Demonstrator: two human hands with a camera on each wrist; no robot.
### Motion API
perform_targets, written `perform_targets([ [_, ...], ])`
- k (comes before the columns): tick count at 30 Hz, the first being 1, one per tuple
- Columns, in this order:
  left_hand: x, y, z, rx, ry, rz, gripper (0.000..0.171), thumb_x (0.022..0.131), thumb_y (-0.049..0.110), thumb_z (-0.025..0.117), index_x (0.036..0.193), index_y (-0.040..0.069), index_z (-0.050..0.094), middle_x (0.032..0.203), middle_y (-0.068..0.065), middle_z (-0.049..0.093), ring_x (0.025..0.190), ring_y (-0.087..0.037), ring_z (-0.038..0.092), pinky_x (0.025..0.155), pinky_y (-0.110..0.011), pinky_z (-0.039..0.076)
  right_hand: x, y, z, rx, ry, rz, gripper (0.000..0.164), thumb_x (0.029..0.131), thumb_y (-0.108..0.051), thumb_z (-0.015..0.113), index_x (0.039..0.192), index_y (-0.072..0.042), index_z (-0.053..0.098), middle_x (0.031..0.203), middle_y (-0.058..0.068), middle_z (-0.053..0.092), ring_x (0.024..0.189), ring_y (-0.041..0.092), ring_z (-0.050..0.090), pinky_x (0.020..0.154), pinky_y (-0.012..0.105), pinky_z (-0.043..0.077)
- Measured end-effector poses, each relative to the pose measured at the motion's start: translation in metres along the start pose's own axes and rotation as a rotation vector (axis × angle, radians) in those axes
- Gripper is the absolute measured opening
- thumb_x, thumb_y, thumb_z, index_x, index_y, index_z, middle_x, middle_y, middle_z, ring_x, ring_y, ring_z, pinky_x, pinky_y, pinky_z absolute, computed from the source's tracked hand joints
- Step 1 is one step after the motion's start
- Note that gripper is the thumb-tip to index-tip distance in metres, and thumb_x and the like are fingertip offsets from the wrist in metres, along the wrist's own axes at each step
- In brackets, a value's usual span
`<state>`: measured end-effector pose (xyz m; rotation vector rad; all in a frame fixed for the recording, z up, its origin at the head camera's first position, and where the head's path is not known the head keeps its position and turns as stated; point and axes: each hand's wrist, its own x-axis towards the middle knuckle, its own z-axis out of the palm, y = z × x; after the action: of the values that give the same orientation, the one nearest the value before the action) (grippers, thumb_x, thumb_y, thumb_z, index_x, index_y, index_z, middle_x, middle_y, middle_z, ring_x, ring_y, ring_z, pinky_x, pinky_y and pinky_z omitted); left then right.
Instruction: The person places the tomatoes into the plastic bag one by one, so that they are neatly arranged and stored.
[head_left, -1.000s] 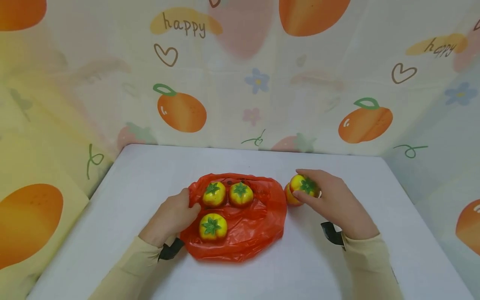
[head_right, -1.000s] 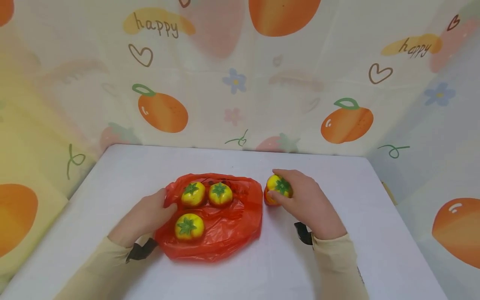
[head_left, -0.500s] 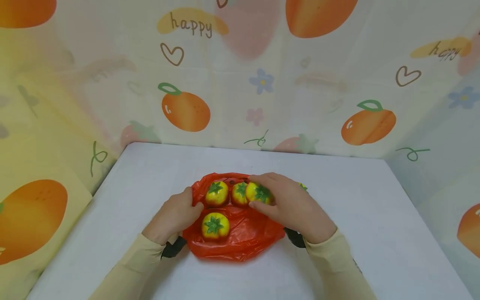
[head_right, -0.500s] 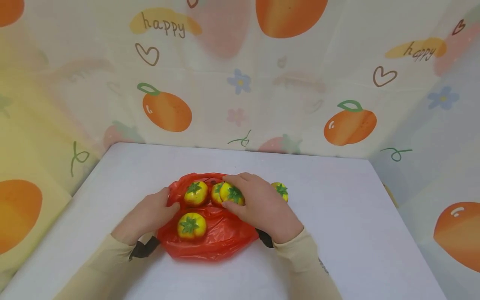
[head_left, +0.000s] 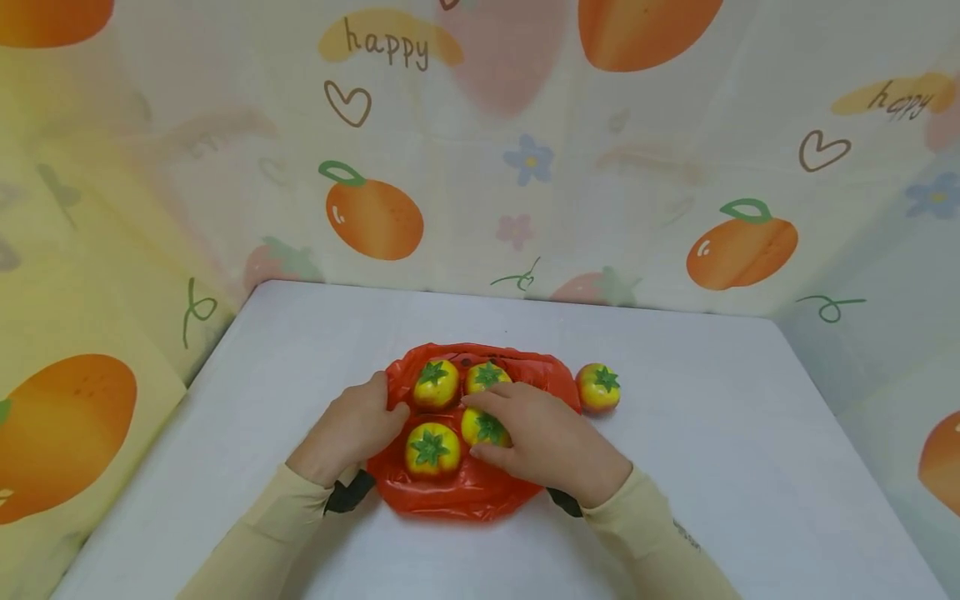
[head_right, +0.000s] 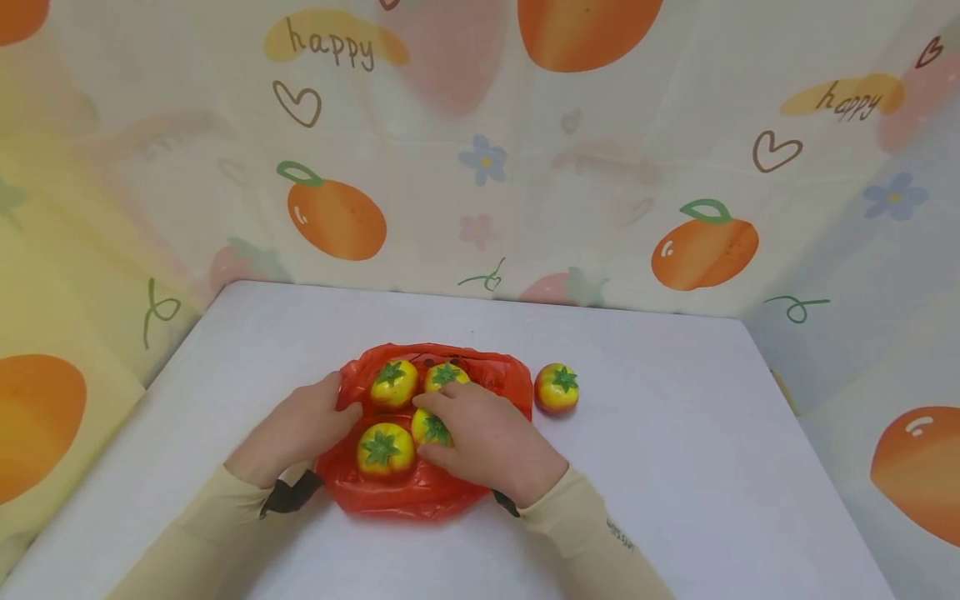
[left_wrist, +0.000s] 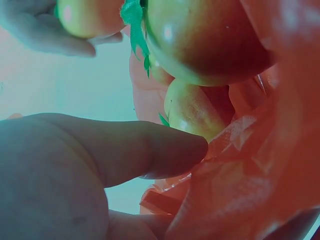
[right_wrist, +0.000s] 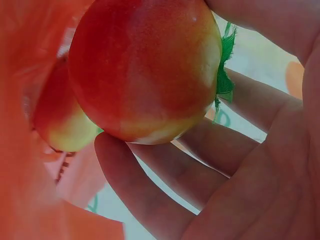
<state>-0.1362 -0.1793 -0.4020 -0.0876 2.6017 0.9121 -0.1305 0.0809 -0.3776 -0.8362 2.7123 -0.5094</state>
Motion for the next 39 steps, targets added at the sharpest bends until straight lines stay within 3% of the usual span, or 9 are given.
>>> perform_targets([
  [13,0.001,0.000,0.002,-0.015,-0.007,-0.006,0.053,0.104,0.024,0.060,0.144,-0.008,0.045,0.116,-0.021,0.069,0.084,-0.023,0.066,0.065,-0.033,0.063,0.001,0.006,0.024,0.000,-0.103,0.002,0.057,0.097,-0.041,0.079,0.150,-0.025,0.064,0.140,-0.004,0.070,0.125,0.016,0.065,0.106,0.040,0.060],
  [24,0.000,0.000,0.001,0.000,-0.005,0.010,0.052,0.104,0.024,0.059,0.142,-0.008,0.046,0.113,-0.020,0.069,0.084,-0.024,0.066,0.066,-0.033,0.062,0.001,0.008,0.033,-0.034,-0.107,-0.016,0.055,0.097,-0.041,0.080,0.147,-0.022,0.066,0.139,-0.002,0.071,0.126,0.016,0.066,0.108,0.040,0.059],
  [34,0.000,0.001,0.000,0.010,-0.008,0.003,0.051,0.104,0.025,0.058,0.142,-0.008,0.046,0.113,-0.020,0.068,0.086,-0.024,0.065,0.066,-0.032,0.061,-0.001,0.009,0.028,-0.007,-0.095,-0.016,0.060,0.097,-0.048,0.079,0.149,-0.024,0.064,0.141,-0.005,0.070,0.129,0.016,0.064,0.110,0.042,0.058],
  [39,0.000,0.000,0.001,0.012,-0.008,0.010,0.051,0.104,0.024,0.058,0.141,-0.008,0.046,0.111,-0.019,0.068,0.085,-0.024,0.065,0.065,-0.032,0.060,-0.010,0.018,0.009,0.043,0.002,0.013,0.062,0.096,-0.053,0.077,0.150,-0.026,0.063,0.147,-0.007,0.067,0.140,0.019,0.060,0.116,0.047,0.053],
])
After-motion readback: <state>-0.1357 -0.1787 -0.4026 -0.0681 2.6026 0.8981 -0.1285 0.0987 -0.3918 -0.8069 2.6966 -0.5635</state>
